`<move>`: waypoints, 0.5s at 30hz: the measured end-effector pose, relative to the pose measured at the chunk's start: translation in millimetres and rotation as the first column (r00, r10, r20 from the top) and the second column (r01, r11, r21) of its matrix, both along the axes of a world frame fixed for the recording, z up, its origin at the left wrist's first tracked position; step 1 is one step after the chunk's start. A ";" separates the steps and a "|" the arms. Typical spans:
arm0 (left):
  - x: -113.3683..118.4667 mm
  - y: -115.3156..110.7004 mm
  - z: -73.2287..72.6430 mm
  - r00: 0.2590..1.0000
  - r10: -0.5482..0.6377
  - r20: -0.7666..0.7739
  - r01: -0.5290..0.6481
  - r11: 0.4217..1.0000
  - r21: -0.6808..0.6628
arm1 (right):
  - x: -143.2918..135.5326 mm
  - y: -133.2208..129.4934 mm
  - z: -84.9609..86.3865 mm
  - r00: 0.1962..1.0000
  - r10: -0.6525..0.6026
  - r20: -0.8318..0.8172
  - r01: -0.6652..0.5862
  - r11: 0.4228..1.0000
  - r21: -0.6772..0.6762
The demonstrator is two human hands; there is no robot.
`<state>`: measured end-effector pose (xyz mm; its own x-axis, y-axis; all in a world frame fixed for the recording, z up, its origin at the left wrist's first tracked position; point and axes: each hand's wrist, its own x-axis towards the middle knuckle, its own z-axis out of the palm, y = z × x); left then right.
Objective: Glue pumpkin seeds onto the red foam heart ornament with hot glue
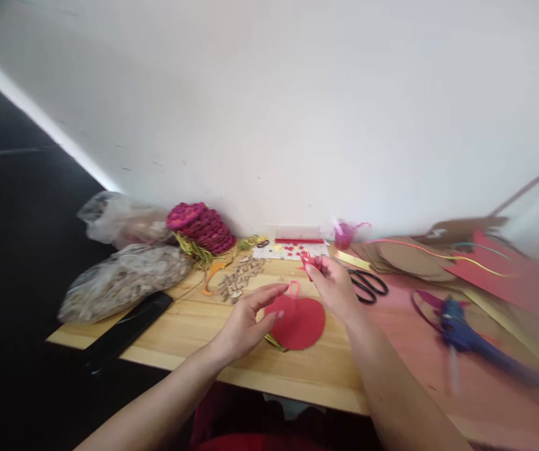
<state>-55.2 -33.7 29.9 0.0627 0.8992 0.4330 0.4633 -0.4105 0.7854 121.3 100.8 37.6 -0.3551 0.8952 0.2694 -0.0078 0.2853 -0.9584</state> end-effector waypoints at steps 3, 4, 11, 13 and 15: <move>-6.3 15.4 10.8 0.991 0.137 -0.006 -0.134 0.977 0.167 | -9.2 -13.2 -1.7 0.987 0.143 0.075 -0.145 0.989 0.032; -8.0 19.4 13.5 0.990 0.130 -0.058 -0.117 0.974 0.194 | -11.9 -17.0 -2.5 0.975 0.196 0.108 -0.201 0.979 0.036; 3.8 33.5 3.2 0.913 0.190 0.360 -0.154 0.980 -0.127 | -20.1 -29.1 -5.0 0.929 0.300 0.217 -0.306 0.952 -0.004; 9.4 38.4 -5.1 0.769 0.202 0.607 -0.056 0.966 -0.251 | -20.9 -30.1 -5.4 0.942 0.267 0.204 -0.271 0.963 -0.011; 12.8 42.0 -11.3 0.639 0.213 0.739 0.016 0.957 -0.289 | -22.2 -31.5 -6.2 0.954 0.235 0.184 -0.234 0.972 -0.024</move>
<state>-42.4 8.2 18.6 -0.2785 0.9592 0.0493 -0.3147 -0.1397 0.9388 99.0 69.3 31.4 -0.5985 0.7811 0.1780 0.1024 0.2949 -0.9500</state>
